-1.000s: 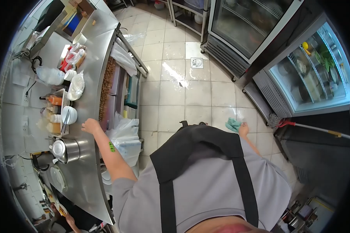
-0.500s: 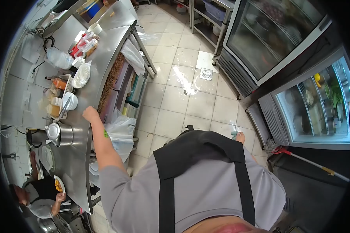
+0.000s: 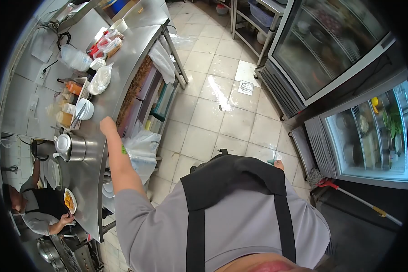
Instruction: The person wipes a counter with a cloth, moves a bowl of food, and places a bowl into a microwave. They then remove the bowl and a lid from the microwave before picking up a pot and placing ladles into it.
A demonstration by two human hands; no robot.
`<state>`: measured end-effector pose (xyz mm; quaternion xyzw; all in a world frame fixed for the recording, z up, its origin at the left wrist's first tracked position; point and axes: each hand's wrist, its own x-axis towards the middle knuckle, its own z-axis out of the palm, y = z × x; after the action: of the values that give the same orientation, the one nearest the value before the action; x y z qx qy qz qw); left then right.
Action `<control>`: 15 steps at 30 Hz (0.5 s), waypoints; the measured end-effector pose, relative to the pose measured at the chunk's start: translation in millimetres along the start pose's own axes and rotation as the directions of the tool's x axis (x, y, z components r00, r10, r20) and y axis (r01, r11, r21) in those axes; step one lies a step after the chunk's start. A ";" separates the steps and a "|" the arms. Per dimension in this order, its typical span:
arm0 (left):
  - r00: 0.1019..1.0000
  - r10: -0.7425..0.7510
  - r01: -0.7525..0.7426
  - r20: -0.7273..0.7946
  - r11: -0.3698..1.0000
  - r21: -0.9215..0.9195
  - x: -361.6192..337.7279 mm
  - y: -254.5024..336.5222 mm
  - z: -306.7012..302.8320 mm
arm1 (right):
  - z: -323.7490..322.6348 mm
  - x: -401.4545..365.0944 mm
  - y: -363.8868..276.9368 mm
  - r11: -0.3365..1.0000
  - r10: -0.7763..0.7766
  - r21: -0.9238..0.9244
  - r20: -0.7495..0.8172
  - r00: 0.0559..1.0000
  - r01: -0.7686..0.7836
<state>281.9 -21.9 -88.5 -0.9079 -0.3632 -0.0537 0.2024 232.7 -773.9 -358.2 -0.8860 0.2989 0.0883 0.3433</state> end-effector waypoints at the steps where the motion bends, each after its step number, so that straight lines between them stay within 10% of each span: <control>1: 1.000 -0.003 0.003 0.000 1.000 0.002 0.7 -0.4 0.5 | 2.2 0.5 2.5 1.000 -0.003 0.000 0.003 1.000 0.003; 15: 0.999 -0.030 0.032 0.029 0.998 -0.049 3.3 -2.2 -1.3 | 7.3 17.6 -3.5 0.994 -0.098 -0.045 -0.068 0.993 0.095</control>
<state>282.8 -18.8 -85.8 -0.9075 -0.3787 -0.0531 0.1737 249.4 -775.3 -368.1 -0.9090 0.2658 0.0466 0.3177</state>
